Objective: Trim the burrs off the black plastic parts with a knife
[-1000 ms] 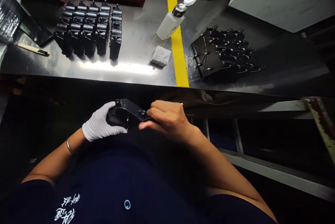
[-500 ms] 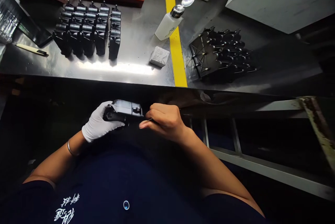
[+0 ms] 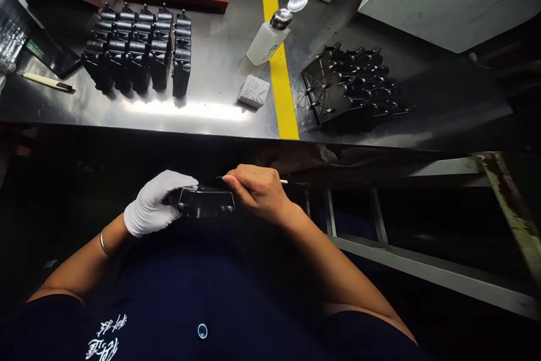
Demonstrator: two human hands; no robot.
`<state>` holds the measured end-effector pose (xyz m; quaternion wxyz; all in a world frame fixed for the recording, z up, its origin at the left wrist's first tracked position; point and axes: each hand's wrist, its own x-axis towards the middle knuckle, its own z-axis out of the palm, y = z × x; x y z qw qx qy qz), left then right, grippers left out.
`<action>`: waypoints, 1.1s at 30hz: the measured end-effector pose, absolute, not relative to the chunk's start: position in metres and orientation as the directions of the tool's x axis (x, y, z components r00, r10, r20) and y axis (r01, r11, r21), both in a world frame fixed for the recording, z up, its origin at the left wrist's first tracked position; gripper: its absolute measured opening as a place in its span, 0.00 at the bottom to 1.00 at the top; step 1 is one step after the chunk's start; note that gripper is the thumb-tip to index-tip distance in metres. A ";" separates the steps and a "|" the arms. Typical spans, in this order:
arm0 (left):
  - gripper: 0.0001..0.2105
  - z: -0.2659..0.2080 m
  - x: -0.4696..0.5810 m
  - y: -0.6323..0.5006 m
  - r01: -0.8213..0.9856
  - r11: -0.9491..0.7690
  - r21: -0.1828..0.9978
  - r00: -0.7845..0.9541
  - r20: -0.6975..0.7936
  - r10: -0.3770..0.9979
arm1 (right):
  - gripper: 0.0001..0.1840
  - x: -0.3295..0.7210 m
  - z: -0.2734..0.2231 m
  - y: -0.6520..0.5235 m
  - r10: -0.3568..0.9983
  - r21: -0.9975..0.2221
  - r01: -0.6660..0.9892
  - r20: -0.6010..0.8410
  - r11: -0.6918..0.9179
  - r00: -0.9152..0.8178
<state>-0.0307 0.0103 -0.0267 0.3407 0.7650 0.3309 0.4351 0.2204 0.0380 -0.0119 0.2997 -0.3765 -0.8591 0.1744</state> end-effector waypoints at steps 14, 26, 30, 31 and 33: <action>0.27 -0.031 -0.034 0.019 0.052 0.168 0.985 0.380 -0.175 0.909 | 0.24 0.221 0.006 0.037 0.597 -0.583 0.287 0.452 0.760 -0.662; 0.25 -0.033 -0.034 0.025 0.057 0.356 0.933 0.511 -0.333 0.792 | 0.33 0.209 0.008 0.046 0.508 -0.383 0.358 0.431 0.851 -0.746; 0.27 -0.037 -0.031 0.024 0.038 0.348 0.937 0.496 -0.320 0.807 | 0.33 0.208 0.004 0.044 0.541 -0.369 0.400 0.483 0.839 -0.689; 0.27 -0.038 -0.030 0.023 0.036 0.343 0.939 0.493 -0.315 0.811 | 0.33 0.208 0.003 0.044 0.539 -0.364 0.400 0.498 0.841 -0.680; 0.26 -0.038 -0.029 0.023 0.039 0.338 0.940 0.485 -0.313 0.816 | 0.33 0.206 0.003 0.043 0.548 -0.369 0.407 0.504 0.836 -0.668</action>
